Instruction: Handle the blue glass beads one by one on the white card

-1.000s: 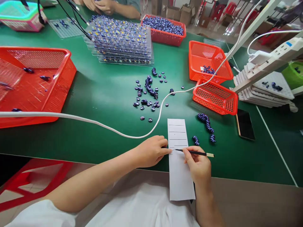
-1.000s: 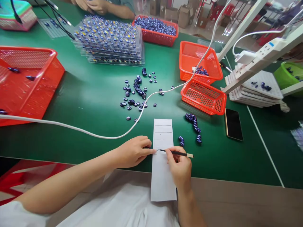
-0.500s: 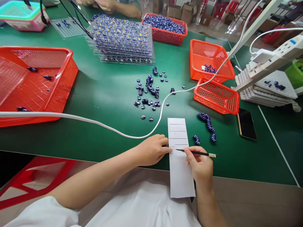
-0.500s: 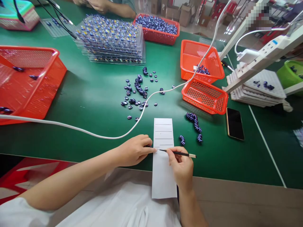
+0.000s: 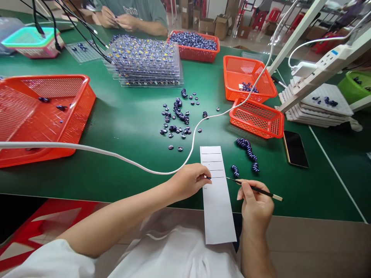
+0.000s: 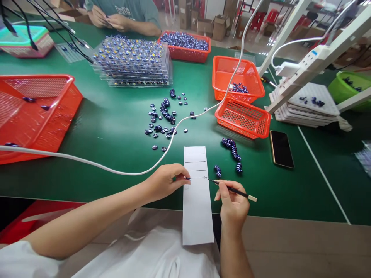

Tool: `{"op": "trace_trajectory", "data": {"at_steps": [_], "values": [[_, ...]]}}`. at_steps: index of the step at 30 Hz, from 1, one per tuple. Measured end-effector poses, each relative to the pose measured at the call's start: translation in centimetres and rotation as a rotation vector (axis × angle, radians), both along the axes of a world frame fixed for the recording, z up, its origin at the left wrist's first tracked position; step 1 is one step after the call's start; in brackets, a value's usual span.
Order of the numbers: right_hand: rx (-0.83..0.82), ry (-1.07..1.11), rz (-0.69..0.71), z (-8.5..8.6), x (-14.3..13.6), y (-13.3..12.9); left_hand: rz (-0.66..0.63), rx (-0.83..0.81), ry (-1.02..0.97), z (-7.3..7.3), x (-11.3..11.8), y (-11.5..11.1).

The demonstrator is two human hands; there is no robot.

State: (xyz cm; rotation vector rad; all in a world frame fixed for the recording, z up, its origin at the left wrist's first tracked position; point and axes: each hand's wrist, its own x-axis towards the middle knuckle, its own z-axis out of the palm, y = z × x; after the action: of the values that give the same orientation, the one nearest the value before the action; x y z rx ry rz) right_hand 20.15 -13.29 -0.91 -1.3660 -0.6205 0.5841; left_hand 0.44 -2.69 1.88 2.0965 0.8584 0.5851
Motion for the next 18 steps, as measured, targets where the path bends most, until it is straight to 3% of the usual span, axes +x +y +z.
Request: {"op": "trace_trajectory", "data": {"at_steps": [3, 7, 18], "values": [[0.048, 0.027, -0.047, -0.3, 0.0, 0.3, -0.012, -0.058, -0.024, 0.4, 1.6, 0.5], [0.075, 0.042, -0.074, -0.6, -0.1, 0.3, -0.023, -0.164, -0.042, -0.1, 2.8, 0.6], [0.049, -0.012, -0.008, -0.6, -0.5, -0.1, -0.005, -0.250, -0.155, -1.3, 2.9, 0.4]]}}
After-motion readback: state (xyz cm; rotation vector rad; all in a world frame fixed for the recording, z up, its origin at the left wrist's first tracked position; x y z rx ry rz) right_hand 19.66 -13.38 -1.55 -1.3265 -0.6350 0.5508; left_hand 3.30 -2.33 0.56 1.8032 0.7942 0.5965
